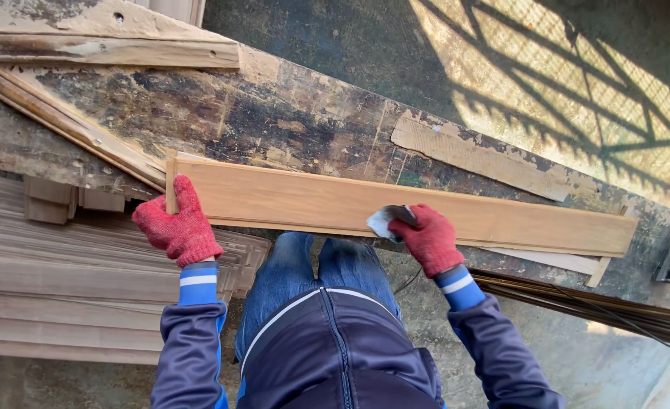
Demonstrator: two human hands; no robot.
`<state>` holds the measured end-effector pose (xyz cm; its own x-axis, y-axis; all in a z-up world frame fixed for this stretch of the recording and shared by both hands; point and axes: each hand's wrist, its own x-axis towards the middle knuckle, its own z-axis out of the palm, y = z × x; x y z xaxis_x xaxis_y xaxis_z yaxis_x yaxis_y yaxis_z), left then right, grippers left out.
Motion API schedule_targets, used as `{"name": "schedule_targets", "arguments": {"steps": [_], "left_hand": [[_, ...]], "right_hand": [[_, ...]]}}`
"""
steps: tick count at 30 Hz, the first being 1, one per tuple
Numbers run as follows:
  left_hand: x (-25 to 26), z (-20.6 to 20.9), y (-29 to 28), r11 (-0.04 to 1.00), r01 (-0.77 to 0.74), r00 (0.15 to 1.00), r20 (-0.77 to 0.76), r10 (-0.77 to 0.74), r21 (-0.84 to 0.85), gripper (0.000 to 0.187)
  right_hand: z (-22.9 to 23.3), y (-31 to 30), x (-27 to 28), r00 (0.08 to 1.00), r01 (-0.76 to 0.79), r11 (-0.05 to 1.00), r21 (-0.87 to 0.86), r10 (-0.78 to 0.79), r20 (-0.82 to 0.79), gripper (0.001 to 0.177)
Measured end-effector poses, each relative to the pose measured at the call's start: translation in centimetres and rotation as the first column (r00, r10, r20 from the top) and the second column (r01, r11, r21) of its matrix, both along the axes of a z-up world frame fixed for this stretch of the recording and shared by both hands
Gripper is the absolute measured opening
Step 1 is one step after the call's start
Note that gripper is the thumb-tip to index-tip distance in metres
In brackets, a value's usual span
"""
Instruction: Sanding a long wooden plank by hand using a piece of sandpaper.
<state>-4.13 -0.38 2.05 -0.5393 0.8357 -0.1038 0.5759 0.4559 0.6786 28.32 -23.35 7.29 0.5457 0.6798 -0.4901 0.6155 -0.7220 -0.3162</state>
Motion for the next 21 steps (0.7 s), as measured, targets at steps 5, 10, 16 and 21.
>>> {"name": "schedule_targets", "arguments": {"steps": [5, 10, 16, 21], "left_hand": [[-0.4, -1.0, -0.1, 1.000, 0.005, 1.000, 0.020, -0.005, 0.008, 0.049], [-0.8, -1.8, -0.8, 0.981, 0.145, 0.989, -0.018, -0.144, 0.130, 0.050], [-0.9, -2.0, -1.0, 0.949, 0.257, 0.962, -0.146, -0.232, 0.183, 0.048], [1.5, 0.6, -1.6, 0.858, 0.328, 0.877, -0.464, -0.122, 0.395, 0.049]], "right_hand": [[-0.9, 3.8, -2.4, 0.993, -0.114, 0.993, 0.044, 0.113, 0.014, 0.032], [-3.0, 10.2, -9.5, 0.946, -0.322, 0.883, 0.342, 0.314, 0.081, 0.025], [-2.0, 6.6, -4.5, 0.928, -0.362, 0.862, 0.354, 0.368, 0.055, 0.020], [0.6, -4.0, 8.6, 0.953, -0.300, 0.925, 0.233, 0.304, 0.023, 0.025]]}}
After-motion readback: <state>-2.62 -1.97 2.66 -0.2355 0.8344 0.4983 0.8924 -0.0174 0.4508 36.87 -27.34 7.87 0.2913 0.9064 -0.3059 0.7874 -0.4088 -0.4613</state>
